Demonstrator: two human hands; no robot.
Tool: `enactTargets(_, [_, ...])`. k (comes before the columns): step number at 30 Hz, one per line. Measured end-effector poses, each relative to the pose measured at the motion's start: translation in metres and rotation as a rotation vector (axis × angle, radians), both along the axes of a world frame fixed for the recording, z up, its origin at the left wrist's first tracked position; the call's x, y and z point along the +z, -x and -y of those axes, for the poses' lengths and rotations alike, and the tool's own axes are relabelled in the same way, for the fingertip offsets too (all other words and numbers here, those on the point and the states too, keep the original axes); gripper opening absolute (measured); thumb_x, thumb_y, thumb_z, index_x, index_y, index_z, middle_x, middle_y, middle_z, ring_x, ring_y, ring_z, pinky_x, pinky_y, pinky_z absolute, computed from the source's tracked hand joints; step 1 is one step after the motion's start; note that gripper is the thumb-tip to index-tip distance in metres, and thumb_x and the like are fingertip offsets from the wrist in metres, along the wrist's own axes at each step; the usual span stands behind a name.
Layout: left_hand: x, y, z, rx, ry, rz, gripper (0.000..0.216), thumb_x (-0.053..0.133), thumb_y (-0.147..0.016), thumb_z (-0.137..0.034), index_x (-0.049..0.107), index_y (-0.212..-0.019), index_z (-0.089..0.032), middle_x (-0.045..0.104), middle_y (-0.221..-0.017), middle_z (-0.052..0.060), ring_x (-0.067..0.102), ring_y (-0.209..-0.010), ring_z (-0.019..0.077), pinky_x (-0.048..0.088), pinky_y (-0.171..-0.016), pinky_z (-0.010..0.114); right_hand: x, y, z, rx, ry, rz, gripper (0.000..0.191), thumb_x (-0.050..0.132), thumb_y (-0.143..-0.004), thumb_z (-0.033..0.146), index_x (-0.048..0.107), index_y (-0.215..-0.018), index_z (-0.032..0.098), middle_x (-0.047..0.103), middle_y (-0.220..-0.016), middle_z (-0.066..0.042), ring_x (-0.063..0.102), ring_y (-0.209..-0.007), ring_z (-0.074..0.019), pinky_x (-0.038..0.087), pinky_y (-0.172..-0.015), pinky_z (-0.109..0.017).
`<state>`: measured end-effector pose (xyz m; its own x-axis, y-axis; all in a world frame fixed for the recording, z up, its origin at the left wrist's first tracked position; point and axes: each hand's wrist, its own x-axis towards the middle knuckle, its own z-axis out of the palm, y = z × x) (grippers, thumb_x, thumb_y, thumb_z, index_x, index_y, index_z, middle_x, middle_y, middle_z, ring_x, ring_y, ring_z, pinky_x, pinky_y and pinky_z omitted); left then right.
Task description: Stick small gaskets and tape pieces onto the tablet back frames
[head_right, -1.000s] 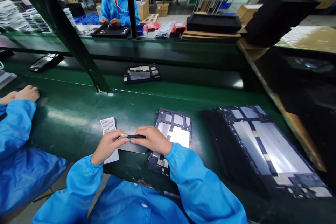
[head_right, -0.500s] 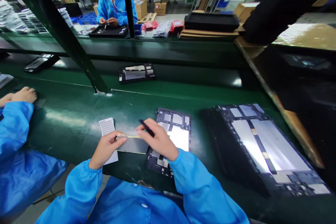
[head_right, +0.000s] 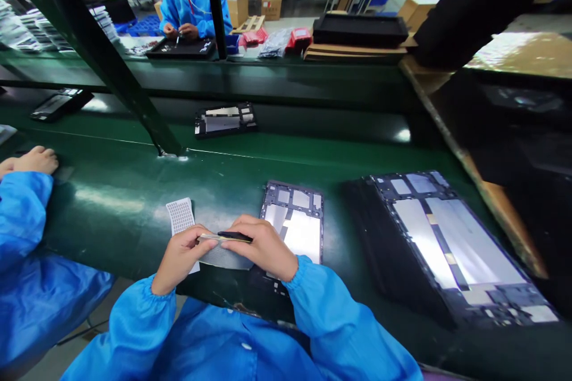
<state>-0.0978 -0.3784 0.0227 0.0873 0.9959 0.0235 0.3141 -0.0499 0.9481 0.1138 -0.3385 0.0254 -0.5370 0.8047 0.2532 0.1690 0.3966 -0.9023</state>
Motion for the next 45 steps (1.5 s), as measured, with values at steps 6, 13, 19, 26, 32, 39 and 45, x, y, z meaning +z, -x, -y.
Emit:
enactTargets(6, [0.000,0.001,0.001,0.008,-0.061,-0.050,0.020,0.073,-0.085,-0.036,0.073,-0.074,-0.019,0.067,-0.069,0.000,0.060,-0.065,0.0120,0.043,-0.058,0.021,0.001,0.001,-0.002,-0.003,-0.028,0.022,0.033,0.064,-0.094,0.047,0.075,-0.089,0.016,0.069,-0.081,-0.006,0.065,-0.074,-0.0162,0.050,-0.065,-0.026])
enactTargets(13, [0.003,0.001,0.001,-0.057,-0.099,-0.067,0.021,0.069,-0.090,-0.035,0.073,-0.078,-0.018,0.068,-0.073,0.002,0.063,-0.069,0.0140,0.047,-0.063,0.023,0.003,0.002,0.000,-0.010,-0.027,0.029,0.032,0.063,-0.095,0.045,0.074,-0.087,0.016,0.068,-0.080,-0.006,0.065,-0.073,-0.0161,0.049,-0.065,-0.026])
enactTargets(19, [0.004,0.001,0.003,-0.067,-0.084,-0.036,0.019,0.067,-0.090,-0.035,0.075,-0.082,-0.020,0.071,-0.077,0.002,0.065,-0.073,0.0146,0.049,-0.068,0.024,0.001,0.005,0.002,-0.021,0.001,0.029,0.027,0.064,-0.094,0.042,0.072,-0.085,0.018,0.066,-0.079,-0.005,0.063,-0.073,-0.0159,0.048,-0.065,-0.026])
enactTargets(26, [-0.027,0.008,-0.010,0.016,0.165,0.056,0.029,0.073,-0.082,-0.038,0.076,-0.104,-0.019,0.078,-0.097,0.006,0.071,-0.084,0.0193,0.057,-0.073,0.028,0.010,-0.007,-0.007,-0.227,0.248,-0.091,0.028,0.053,-0.097,0.040,0.065,-0.081,0.019,0.058,-0.083,-0.002,0.056,-0.070,-0.0148,0.047,-0.066,-0.028])
enactTargets(32, [-0.029,0.009,-0.024,0.031,0.099,0.055,0.046,0.074,-0.082,-0.032,0.068,-0.126,-0.022,0.071,-0.126,0.010,0.067,-0.114,0.0251,0.061,-0.083,0.033,0.008,-0.014,-0.031,-0.244,0.297,-0.013,0.030,0.045,-0.098,0.039,0.067,-0.089,0.020,0.060,-0.089,-0.004,0.062,-0.078,-0.0176,0.050,-0.076,-0.031])
enactTargets(39, [-0.010,0.013,-0.011,-0.098,-0.115,0.109,0.055,0.073,-0.086,-0.026,0.058,-0.139,-0.029,0.042,-0.158,0.012,0.048,-0.140,0.0307,0.062,-0.082,0.029,0.001,-0.001,-0.050,0.256,0.517,0.257,0.047,0.060,-0.089,0.059,0.067,-0.070,0.016,0.059,-0.059,0.002,0.052,-0.057,-0.0123,0.039,-0.051,-0.023])
enactTargets(45, [-0.026,0.014,-0.008,0.011,-0.124,-0.094,0.066,0.067,-0.091,-0.029,0.039,-0.151,-0.034,0.025,-0.165,0.013,0.047,-0.140,0.0320,0.062,-0.084,0.033,-0.012,0.009,-0.063,0.187,0.473,0.203,0.028,0.069,-0.084,0.039,0.070,-0.097,0.015,0.070,-0.085,-0.002,0.062,-0.076,-0.0161,0.047,-0.069,-0.026])
